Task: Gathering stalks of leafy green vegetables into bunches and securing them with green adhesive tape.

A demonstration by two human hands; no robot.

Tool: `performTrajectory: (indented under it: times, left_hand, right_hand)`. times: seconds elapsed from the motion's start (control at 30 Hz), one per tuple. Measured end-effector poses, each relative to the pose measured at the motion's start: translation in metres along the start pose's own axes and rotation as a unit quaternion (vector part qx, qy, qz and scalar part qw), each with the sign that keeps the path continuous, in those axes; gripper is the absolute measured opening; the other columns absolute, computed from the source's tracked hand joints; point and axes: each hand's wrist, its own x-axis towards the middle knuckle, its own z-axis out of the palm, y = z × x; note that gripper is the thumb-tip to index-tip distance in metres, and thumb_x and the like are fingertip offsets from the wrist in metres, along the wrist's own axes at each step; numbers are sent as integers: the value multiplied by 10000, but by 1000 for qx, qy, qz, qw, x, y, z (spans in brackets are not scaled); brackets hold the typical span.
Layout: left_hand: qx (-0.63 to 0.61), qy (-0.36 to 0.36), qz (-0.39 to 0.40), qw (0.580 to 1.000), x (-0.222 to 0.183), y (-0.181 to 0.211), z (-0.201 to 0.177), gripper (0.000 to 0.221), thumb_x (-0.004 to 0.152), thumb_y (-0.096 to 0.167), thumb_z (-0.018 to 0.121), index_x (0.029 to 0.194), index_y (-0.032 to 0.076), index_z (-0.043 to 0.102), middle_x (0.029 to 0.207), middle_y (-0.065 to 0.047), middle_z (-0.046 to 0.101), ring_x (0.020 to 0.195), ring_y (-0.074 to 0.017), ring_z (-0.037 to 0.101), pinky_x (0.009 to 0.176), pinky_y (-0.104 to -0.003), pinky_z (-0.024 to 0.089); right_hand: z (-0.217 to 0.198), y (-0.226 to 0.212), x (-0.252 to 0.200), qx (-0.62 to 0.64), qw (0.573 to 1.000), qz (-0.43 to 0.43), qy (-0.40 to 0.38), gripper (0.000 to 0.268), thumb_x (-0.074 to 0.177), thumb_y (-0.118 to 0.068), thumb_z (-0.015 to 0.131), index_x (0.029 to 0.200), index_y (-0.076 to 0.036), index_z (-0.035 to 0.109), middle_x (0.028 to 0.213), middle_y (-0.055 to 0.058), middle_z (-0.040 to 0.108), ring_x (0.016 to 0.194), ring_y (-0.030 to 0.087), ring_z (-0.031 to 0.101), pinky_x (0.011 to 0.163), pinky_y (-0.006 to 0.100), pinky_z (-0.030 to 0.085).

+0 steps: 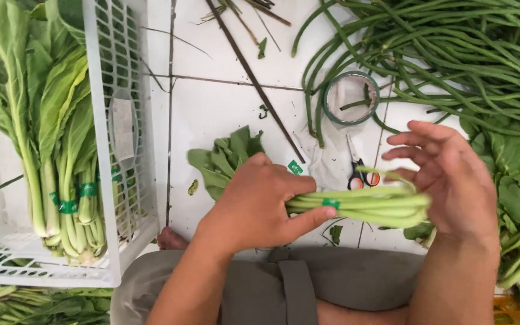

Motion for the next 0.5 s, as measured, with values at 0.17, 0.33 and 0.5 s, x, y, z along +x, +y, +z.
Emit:
performTrajectory:
  times: [0.17, 0.33, 0.5]
  left_hand:
    - [193, -143, -11, 971, -11, -13, 27, 408, 857, 515, 677, 906, 131, 808, 606, -98, 673, 649, -311, 589, 933, -447, 347]
    - [209, -54, -11, 976, -10, -15, 26, 408, 809, 478, 738, 1017, 128, 764, 893, -81, 661, 926, -298, 586, 1135, -579, 223]
    - [192, 242, 88, 947, 0, 13, 22, 294, 843, 346, 848, 933, 112, 694, 1142, -58, 584, 1065, -280, 527, 967, -445, 343]
  right_hand:
    - [30, -10, -15, -420, 842, 37, -338, 920, 623, -493, 879, 1442, -206, 574, 1455, -7, 672, 1301, 183, 648, 1096, 383, 463]
    - [71, 4, -18, -586, 731, 153, -316, 292, 786, -407, 790, 1021, -248, 720, 780, -48, 807, 632, 138, 697, 619, 301, 530]
    - [65, 21, -10, -398, 888, 87, -211, 143, 773, -26, 706, 896, -73, 760, 654, 24, 726, 555, 131, 581, 499, 278, 453]
